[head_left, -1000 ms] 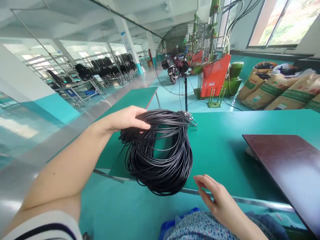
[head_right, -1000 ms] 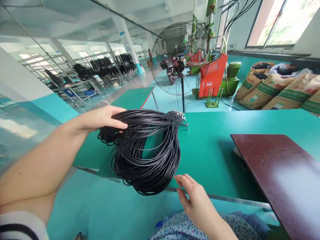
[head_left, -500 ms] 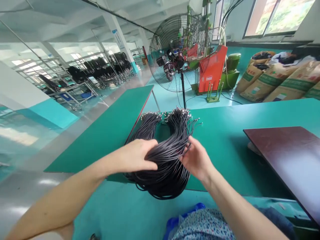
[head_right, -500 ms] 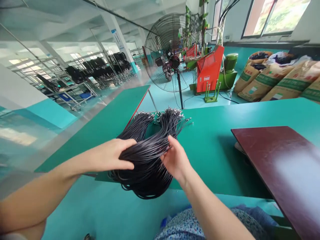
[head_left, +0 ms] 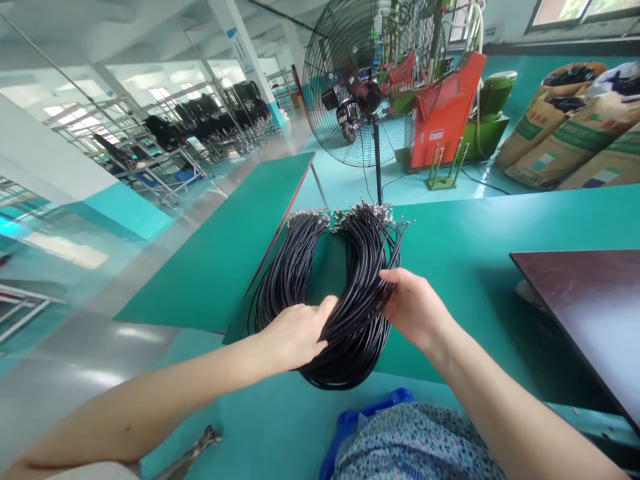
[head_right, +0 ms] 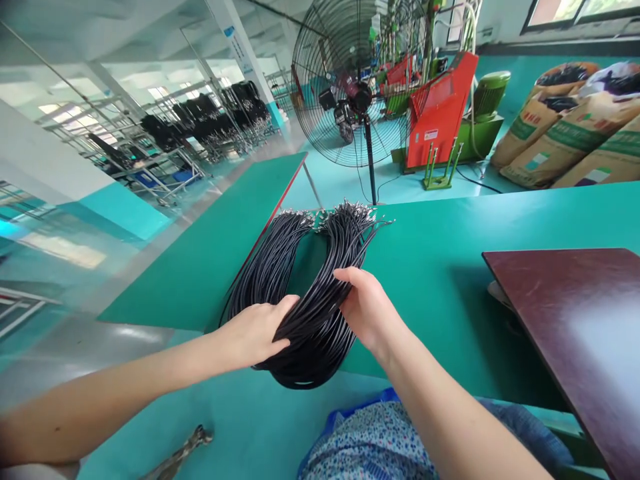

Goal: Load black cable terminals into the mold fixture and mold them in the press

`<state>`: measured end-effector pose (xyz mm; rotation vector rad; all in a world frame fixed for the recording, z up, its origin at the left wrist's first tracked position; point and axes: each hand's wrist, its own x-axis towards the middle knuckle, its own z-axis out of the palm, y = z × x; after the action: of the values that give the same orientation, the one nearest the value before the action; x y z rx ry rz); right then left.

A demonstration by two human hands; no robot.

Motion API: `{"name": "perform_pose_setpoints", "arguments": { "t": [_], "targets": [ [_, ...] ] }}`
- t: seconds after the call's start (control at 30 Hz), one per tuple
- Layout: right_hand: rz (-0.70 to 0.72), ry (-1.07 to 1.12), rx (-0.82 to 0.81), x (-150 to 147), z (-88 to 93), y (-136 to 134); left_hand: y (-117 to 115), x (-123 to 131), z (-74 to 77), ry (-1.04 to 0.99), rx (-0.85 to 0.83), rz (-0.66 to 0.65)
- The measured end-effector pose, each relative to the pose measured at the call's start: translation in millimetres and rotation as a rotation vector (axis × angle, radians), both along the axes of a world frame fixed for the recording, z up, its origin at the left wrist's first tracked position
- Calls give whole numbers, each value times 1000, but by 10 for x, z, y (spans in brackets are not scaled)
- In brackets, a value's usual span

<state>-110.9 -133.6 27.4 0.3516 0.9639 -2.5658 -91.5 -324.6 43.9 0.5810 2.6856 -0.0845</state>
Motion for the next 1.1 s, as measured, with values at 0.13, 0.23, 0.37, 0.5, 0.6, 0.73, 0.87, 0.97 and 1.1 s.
{"name": "perform_pose_setpoints", "arguments": {
  "t": [0.13,0.23,0.37,0.5,0.6,0.73,0.87,0.97,1.1],
  "targets": [
    [-9,63,-29,-33,42,130,34,-161,338,-41,87,-69],
    [69,243,-49,-62,125,287,22,-368,809,26,222,-27],
    [429,265,76,26,-6,411,21,-600,1300,63,348,-39],
    [809,83,170,205,-434,252,68,-644,1366,3,329,-78],
    [644,-23,88,254,-649,27,96,-592,1280,-17,260,-122],
    [484,-29,106,210,-588,-181,73,-479,1141,-28,146,-166],
    [242,122,-13,165,-340,-254,3,-323,887,-60,67,-192],
    [91,198,-149,151,-244,-277,-55,-206,623,-73,114,-167],
    [88,158,-144,186,-300,-290,-100,-93,319,-73,117,-120]
  ]
}}
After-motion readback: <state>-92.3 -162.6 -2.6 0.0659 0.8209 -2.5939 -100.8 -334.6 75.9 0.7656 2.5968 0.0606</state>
